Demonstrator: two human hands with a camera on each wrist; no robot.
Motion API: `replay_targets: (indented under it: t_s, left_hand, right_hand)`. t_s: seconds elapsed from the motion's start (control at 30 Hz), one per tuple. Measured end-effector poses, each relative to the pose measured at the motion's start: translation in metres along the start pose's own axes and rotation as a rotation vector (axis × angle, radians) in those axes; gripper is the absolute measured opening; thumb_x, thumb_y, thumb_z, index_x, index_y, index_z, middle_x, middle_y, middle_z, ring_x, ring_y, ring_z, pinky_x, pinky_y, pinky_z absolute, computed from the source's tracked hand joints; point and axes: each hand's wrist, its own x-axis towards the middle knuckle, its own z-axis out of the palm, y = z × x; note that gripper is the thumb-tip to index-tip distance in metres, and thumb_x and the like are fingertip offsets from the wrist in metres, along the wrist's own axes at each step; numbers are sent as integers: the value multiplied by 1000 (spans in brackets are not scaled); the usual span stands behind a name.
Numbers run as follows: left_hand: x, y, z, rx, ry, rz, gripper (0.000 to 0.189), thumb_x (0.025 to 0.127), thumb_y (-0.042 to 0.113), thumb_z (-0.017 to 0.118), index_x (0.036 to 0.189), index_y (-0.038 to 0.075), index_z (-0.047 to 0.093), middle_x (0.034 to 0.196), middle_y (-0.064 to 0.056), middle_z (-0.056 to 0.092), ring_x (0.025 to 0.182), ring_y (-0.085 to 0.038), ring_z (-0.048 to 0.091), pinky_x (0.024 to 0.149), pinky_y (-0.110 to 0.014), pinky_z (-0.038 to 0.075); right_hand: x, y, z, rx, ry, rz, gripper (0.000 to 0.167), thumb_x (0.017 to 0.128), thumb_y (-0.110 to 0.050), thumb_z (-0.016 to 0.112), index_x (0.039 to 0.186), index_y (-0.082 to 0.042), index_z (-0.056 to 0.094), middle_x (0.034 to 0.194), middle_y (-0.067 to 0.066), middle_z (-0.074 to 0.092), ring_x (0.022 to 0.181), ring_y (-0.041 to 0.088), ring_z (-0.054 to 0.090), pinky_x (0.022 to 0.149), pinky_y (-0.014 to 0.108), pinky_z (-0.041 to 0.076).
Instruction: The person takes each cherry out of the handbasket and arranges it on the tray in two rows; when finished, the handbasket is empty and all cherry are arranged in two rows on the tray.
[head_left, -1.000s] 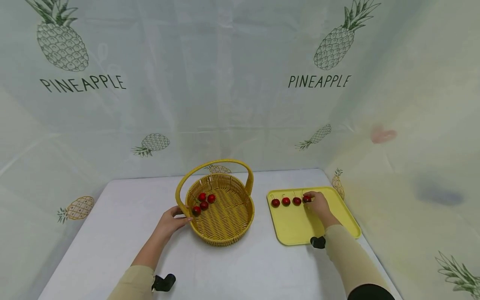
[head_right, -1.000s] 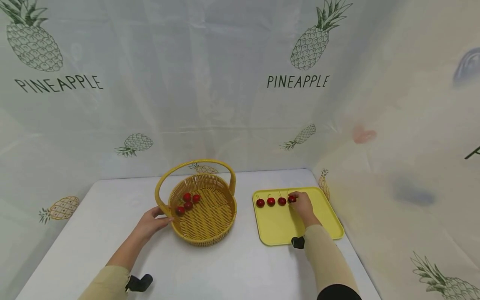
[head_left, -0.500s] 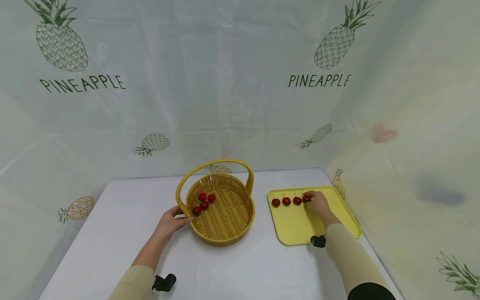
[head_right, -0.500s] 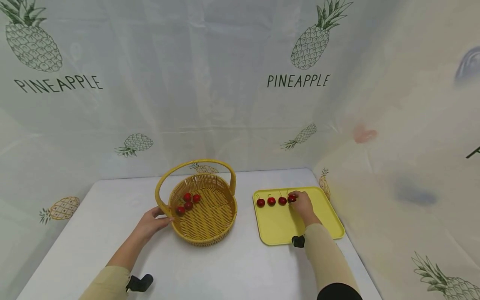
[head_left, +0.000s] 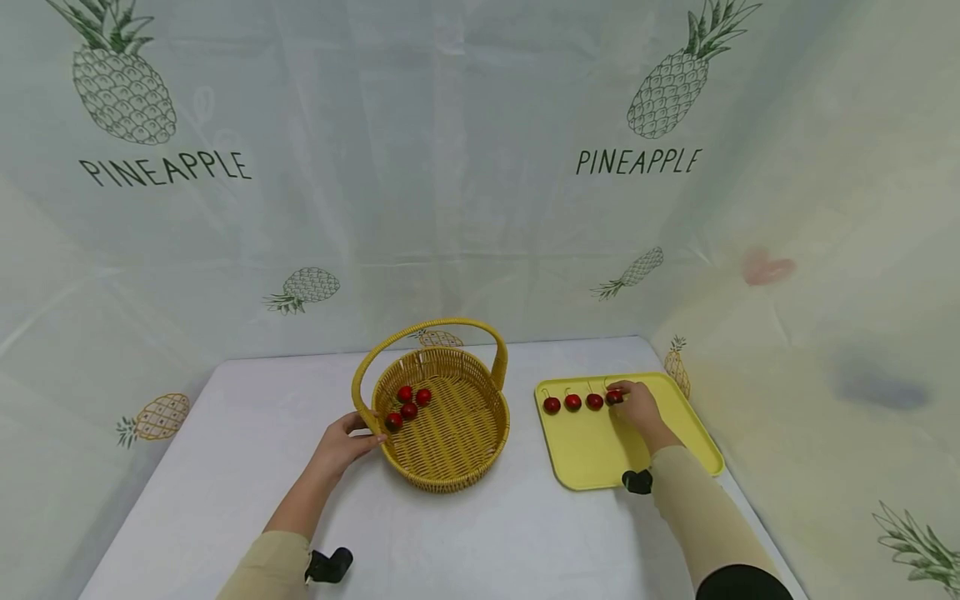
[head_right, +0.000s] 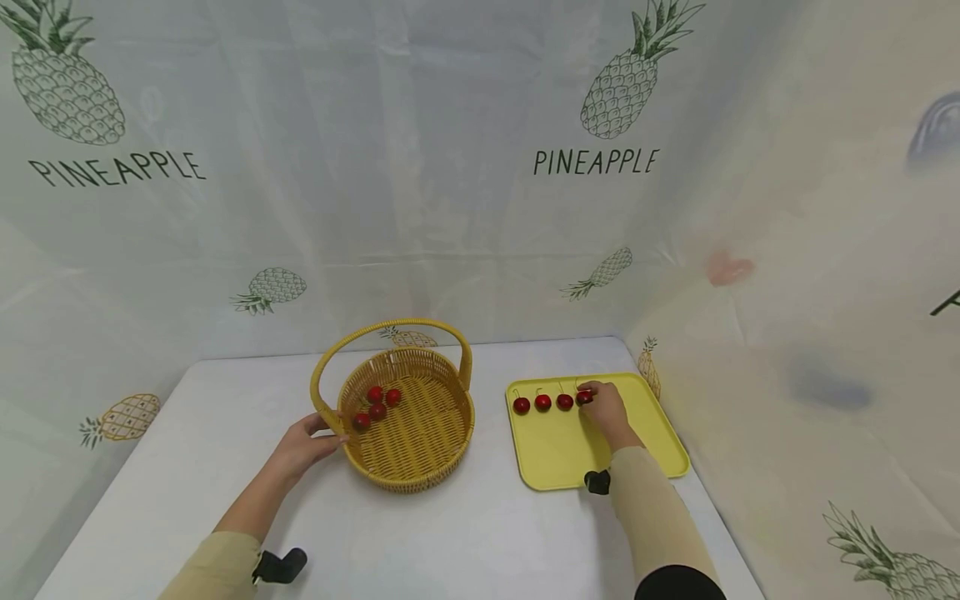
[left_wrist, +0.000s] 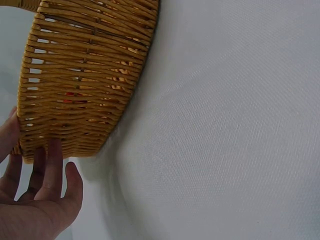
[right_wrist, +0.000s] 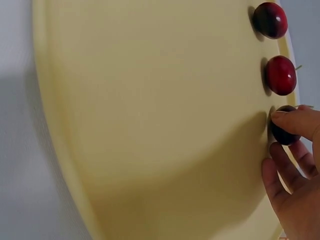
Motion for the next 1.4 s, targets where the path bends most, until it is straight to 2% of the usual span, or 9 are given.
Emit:
replay_targets:
  t_s: [0.17, 0.53, 0.7, 0.8, 1.07, 1.2, 1.4]
  left_hand:
    - [-1, 1, 0, 0, -3, 1, 50, 84, 6, 76, 129, -2, 55, 125, -21, 54, 107, -29, 61, 85, -32, 53]
    - [-1, -1, 0, 0, -6, 5, 52, 85, 6, 76, 131, -2, 54, 125, -20, 53, 106, -28, 61, 85, -32, 53]
    - [-1, -2, -1, -8, -9, 6, 52, 84, 6, 77, 131, -3, 54, 125, -20, 53, 105, -27, 61, 84, -31, 53]
    - [0, -2, -1, -5, -10, 7, 52, 84, 7, 77, 130, -3, 54, 124, -20, 53, 107, -27, 60, 84, -31, 53]
    - [-1, 0, -1, 8, -7, 2, 50, 85, 8, 76, 130, -2, 54, 125, -21, 53, 109, -28, 60, 85, -31, 53]
    - [-1, 1, -1, 7, -5, 2, 49, 86, 7, 75, 130, -2, 54, 126, -20, 53, 110, -29, 58, 87, -33, 52]
    - [-1, 0, -1, 17, -1, -3, 49, 86, 7, 75, 130, -1, 54, 126, -20, 53, 113, -30, 57, 88, -33, 52]
  right_hand:
    - [-3, -3, -4, 8, -15, 8, 39, 82, 11, 66, 121, 9, 60, 121, 33, 51, 115, 49, 45, 93, 55, 42]
    - [-12, -3, -14, 15, -22, -7, 37, 87, 3, 68, 122, 9, 60, 126, 37, 48, 115, 53, 45, 90, 58, 44]
    - [-13, -9, -18, 39, -42, -36, 38, 88, 0, 68, 125, 7, 59, 127, 35, 48, 109, 50, 50, 82, 53, 49]
    - [-15, -16, -19, 58, -54, -53, 38, 89, 0, 67, 125, 7, 59, 127, 33, 50, 104, 46, 54, 76, 47, 51]
    - [-25, -45, -21, 120, -129, -99, 38, 90, 2, 65, 126, 8, 58, 128, 30, 50, 111, 48, 53, 80, 45, 52]
    - [-32, -62, -19, 139, -152, -128, 38, 89, -1, 69, 125, 6, 60, 127, 27, 52, 104, 43, 55, 78, 42, 52]
    - [-43, -84, -11, 178, -198, -175, 36, 88, 2, 68, 123, 6, 61, 126, 26, 53, 99, 36, 58, 76, 39, 53]
